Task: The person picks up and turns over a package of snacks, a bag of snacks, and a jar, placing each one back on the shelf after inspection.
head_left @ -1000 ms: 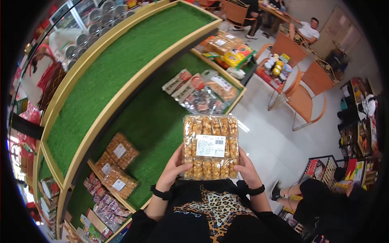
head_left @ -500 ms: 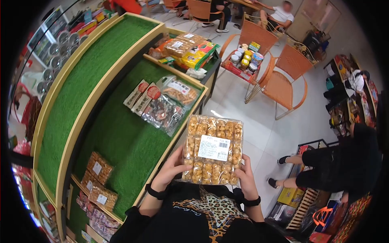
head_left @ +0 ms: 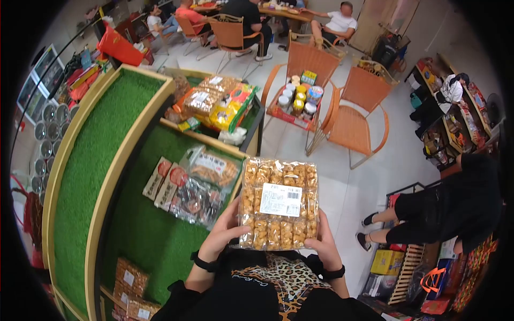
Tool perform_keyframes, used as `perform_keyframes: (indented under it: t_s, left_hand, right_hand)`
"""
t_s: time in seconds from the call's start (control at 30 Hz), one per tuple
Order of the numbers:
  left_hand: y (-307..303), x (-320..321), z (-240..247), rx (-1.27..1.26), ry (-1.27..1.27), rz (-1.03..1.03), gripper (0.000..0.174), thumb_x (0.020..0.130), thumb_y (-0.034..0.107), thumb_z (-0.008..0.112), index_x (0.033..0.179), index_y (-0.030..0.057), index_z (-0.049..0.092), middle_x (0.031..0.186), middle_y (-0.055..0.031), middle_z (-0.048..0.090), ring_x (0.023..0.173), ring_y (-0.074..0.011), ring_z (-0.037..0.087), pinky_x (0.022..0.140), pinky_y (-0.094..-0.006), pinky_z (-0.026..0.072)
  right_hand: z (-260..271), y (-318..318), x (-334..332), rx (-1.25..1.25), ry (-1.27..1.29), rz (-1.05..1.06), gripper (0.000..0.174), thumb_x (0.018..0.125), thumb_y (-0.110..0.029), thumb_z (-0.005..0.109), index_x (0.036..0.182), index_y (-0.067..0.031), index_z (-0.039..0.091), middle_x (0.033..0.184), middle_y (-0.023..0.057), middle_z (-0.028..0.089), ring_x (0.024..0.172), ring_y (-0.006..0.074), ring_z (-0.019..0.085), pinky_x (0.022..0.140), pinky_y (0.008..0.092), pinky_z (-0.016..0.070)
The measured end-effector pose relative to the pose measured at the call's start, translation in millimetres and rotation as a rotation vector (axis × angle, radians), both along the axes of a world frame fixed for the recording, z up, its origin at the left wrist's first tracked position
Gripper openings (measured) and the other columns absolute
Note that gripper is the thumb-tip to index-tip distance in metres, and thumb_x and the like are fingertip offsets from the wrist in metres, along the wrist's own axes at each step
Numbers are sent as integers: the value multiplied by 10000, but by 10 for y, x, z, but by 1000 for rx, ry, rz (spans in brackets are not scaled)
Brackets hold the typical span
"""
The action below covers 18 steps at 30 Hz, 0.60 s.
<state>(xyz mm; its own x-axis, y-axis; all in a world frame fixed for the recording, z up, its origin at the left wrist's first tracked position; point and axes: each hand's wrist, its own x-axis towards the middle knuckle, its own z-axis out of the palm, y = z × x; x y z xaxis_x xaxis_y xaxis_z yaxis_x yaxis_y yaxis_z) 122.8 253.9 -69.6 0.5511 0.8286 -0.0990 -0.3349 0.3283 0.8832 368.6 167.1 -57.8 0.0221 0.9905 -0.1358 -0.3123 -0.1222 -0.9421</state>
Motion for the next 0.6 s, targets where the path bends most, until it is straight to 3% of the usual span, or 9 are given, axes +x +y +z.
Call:
perform_keyframes:
  t_s: [0.27,0.6]
  left_hand:
    - [955,-39,35,30,57,25,863,727,-29,630,1395,-19,84,1412,-142,241,1150,-204,439,922,-307,377]
    - [1369,82,-6,-87,176,177,888,717,-10,651,1398,-9,80,1395,-150,264,1087,-186,473,888,-296,397]
  right_hand:
    - [9,1056,45,-22,31,65,896,689,-125,681,1387,14,136,1348,128,327,1237,212,348,1013,307,279]
    - [-231,1859,234,-128,84,193,861,691,-51,644,1388,25,145,1364,114,319,1244,187,340,1010,293,281]
